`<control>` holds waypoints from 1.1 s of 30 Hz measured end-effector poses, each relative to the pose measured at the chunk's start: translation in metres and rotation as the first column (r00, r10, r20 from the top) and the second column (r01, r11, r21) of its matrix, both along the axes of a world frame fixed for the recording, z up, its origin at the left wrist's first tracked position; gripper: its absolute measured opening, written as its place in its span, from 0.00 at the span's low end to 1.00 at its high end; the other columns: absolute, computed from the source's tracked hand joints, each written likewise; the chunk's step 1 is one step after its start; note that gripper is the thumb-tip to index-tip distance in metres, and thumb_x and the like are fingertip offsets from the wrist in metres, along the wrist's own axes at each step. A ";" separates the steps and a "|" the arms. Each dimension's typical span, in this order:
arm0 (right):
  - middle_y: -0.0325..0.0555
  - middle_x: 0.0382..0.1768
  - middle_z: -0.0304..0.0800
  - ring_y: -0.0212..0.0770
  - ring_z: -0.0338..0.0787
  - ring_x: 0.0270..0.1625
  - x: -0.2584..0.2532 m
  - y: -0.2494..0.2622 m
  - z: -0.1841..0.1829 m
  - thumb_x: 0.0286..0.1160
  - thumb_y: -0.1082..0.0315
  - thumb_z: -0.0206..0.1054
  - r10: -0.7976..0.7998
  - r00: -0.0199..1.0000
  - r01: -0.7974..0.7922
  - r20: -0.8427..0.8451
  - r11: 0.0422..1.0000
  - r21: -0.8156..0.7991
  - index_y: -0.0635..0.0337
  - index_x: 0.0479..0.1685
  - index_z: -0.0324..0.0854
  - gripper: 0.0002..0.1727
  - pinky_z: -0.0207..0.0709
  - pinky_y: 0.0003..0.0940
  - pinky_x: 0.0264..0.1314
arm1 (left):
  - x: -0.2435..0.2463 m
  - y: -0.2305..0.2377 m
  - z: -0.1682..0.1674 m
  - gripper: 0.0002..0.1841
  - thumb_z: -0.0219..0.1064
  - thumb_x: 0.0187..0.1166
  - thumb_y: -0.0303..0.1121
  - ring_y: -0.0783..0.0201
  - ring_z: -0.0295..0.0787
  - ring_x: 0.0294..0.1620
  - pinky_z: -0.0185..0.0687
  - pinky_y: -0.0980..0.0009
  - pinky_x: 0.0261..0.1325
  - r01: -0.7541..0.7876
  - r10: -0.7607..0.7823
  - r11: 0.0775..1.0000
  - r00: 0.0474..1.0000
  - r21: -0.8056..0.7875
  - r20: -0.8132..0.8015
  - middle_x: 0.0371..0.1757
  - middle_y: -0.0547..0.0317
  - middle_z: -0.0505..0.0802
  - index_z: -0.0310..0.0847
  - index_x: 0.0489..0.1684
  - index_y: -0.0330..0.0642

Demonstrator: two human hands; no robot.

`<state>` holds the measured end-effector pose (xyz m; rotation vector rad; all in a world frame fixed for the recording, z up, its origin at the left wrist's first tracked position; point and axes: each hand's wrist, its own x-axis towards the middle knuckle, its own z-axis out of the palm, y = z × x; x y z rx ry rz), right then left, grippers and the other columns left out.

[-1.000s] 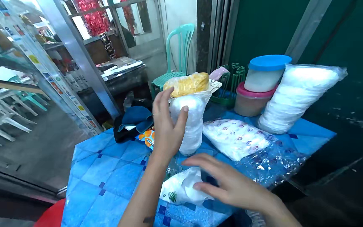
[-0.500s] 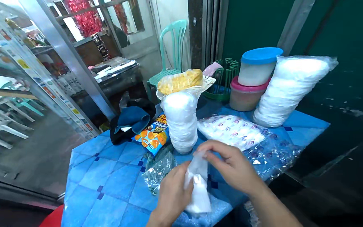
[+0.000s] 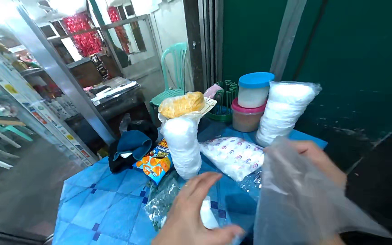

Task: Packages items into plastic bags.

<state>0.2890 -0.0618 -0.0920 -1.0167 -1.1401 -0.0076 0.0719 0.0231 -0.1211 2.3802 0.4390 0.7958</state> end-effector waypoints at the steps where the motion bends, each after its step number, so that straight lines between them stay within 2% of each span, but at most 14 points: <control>1: 0.22 0.40 0.89 0.15 0.86 0.40 -0.005 0.002 -0.003 0.81 0.57 0.64 -0.065 0.993 0.064 0.100 0.998 0.014 0.49 0.50 0.85 0.09 0.82 0.13 0.42 | 0.009 -0.008 0.013 0.56 0.75 0.61 0.69 0.56 0.75 0.81 0.75 0.53 0.80 0.073 -0.069 0.996 0.995 -0.060 0.071 0.82 0.49 0.78 0.64 0.87 0.38; 3: 0.32 0.38 0.89 0.19 0.86 0.38 -0.015 0.006 -0.008 0.85 0.59 0.63 -0.203 0.941 0.193 0.270 0.979 0.065 0.54 0.49 0.84 0.10 0.82 0.17 0.41 | 0.030 -0.025 0.030 0.73 0.81 0.49 0.71 0.54 0.71 0.84 0.72 0.55 0.84 0.170 -0.141 0.973 0.974 -0.158 0.180 0.88 0.39 0.67 0.43 0.93 0.32; 6: 0.38 0.32 0.90 0.25 0.86 0.31 -0.026 0.009 -0.010 0.81 0.64 0.66 -0.298 0.896 0.283 0.330 0.955 0.093 0.58 0.46 0.86 0.08 0.82 0.21 0.34 | 0.057 -0.045 0.033 0.77 0.88 0.45 0.61 0.54 0.65 0.87 0.69 0.59 0.85 0.117 -0.066 0.978 0.959 -0.173 0.275 0.90 0.33 0.60 0.33 0.94 0.31; 9: 0.40 0.34 0.92 0.27 0.89 0.31 -0.027 0.008 -0.011 0.81 0.64 0.67 -0.246 0.930 0.235 0.274 0.969 0.070 0.59 0.57 0.84 0.12 0.85 0.23 0.35 | 0.067 -0.040 0.030 0.55 0.81 0.67 0.46 0.60 0.76 0.80 0.75 0.62 0.80 0.111 -0.032 0.978 0.918 -0.178 0.396 0.84 0.40 0.73 0.48 0.93 0.33; 11: 0.31 0.33 0.90 0.21 0.87 0.31 -0.020 0.006 -0.015 0.86 0.57 0.63 -0.169 0.960 0.169 0.223 0.985 0.021 0.48 0.57 0.81 0.10 0.84 0.18 0.33 | 0.064 -0.029 0.032 0.27 0.66 0.83 0.32 0.65 0.90 0.61 0.87 0.66 0.65 0.102 -0.012 0.980 0.891 -0.174 0.453 0.65 0.47 0.90 0.72 0.81 0.32; 13: 0.31 0.28 0.88 0.20 0.85 0.26 -0.020 0.002 -0.013 0.89 0.54 0.59 -0.095 0.977 0.098 0.189 0.995 -0.006 0.50 0.51 0.84 0.12 0.81 0.17 0.26 | 0.056 -0.020 0.037 0.16 0.59 0.86 0.24 0.70 0.93 0.48 0.90 0.72 0.55 0.105 0.015 0.972 0.867 -0.211 0.498 0.52 0.53 0.96 0.85 0.67 0.32; 18: 0.33 0.31 0.90 0.17 0.86 0.33 -0.027 -0.003 -0.008 0.91 0.57 0.55 -0.002 0.985 0.006 0.174 1.000 -0.020 0.59 0.43 0.85 0.18 0.81 0.14 0.36 | 0.040 -0.020 0.049 0.11 0.69 0.77 0.20 0.71 0.93 0.40 0.91 0.74 0.49 0.206 0.095 0.882 0.803 -0.423 0.589 0.43 0.54 0.96 0.88 0.54 0.28; 21: 0.33 0.28 0.87 0.18 0.84 0.32 -0.027 -0.001 -0.011 0.92 0.56 0.55 -0.005 0.980 0.012 0.199 0.999 -0.035 0.58 0.38 0.84 0.19 0.79 0.15 0.36 | 0.026 -0.015 0.054 0.19 0.72 0.76 0.25 0.70 0.92 0.38 0.90 0.72 0.47 0.235 0.066 0.840 0.851 -0.489 0.522 0.41 0.54 0.95 0.83 0.66 0.32; 23: 0.33 0.29 0.88 0.19 0.86 0.34 -0.028 0.000 -0.013 0.92 0.56 0.55 -0.002 0.978 0.008 0.209 1.000 -0.028 0.57 0.38 0.85 0.19 0.81 0.16 0.37 | 0.020 -0.009 0.053 0.27 0.77 0.73 0.30 0.71 0.87 0.33 0.87 0.73 0.40 0.213 -0.016 0.874 0.910 -0.436 0.414 0.36 0.57 0.91 0.80 0.72 0.35; 24: 0.33 0.31 0.89 0.20 0.87 0.35 -0.027 0.001 -0.014 0.92 0.55 0.55 0.006 0.979 -0.001 0.205 1.000 -0.025 0.56 0.39 0.86 0.19 0.82 0.17 0.38 | 0.019 -0.006 0.052 0.25 0.79 0.71 0.32 0.71 0.85 0.30 0.85 0.74 0.36 0.197 -0.032 0.896 0.922 -0.397 0.385 0.33 0.58 0.90 0.83 0.68 0.36; 26: 0.33 0.34 0.89 0.23 0.87 0.37 -0.026 0.002 -0.014 0.91 0.55 0.55 0.032 0.982 -0.028 0.187 0.999 -0.024 0.54 0.40 0.86 0.18 0.83 0.19 0.40 | 0.015 -0.001 0.050 0.13 0.80 0.70 0.33 0.74 0.86 0.29 0.84 0.77 0.34 0.192 -0.037 0.918 0.913 -0.347 0.406 0.31 0.60 0.92 0.90 0.47 0.36; 28: 0.33 0.33 0.88 0.26 0.88 0.33 -0.024 0.002 -0.013 0.92 0.55 0.54 0.073 0.988 -0.071 0.139 0.997 -0.026 0.53 0.40 0.84 0.17 0.86 0.23 0.36 | 0.013 0.006 0.049 0.10 0.78 0.72 0.37 0.75 0.84 0.32 0.82 0.78 0.37 0.204 -0.005 0.910 0.876 -0.361 0.482 0.30 0.63 0.89 0.87 0.30 0.41; 31: 0.33 0.37 0.90 0.29 0.90 0.36 -0.021 0.001 -0.010 0.90 0.55 0.57 0.161 0.984 -0.156 0.072 0.986 -0.059 0.50 0.48 0.84 0.13 0.88 0.26 0.41 | 0.009 0.018 0.049 0.12 0.78 0.72 0.36 0.70 0.87 0.41 0.86 0.72 0.48 0.225 0.063 0.875 0.825 -0.428 0.562 0.34 0.63 0.87 0.81 0.23 0.47; 33: 0.34 0.49 0.91 0.32 0.90 0.52 -0.017 -0.002 -0.009 0.85 0.51 0.62 0.257 0.964 -0.248 0.070 0.962 -0.113 0.49 0.62 0.81 0.17 0.86 0.31 0.58 | 0.007 0.020 0.051 0.11 0.79 0.69 0.34 0.72 0.86 0.40 0.85 0.74 0.45 0.190 0.105 0.876 0.821 -0.442 0.561 0.35 0.63 0.87 0.80 0.24 0.47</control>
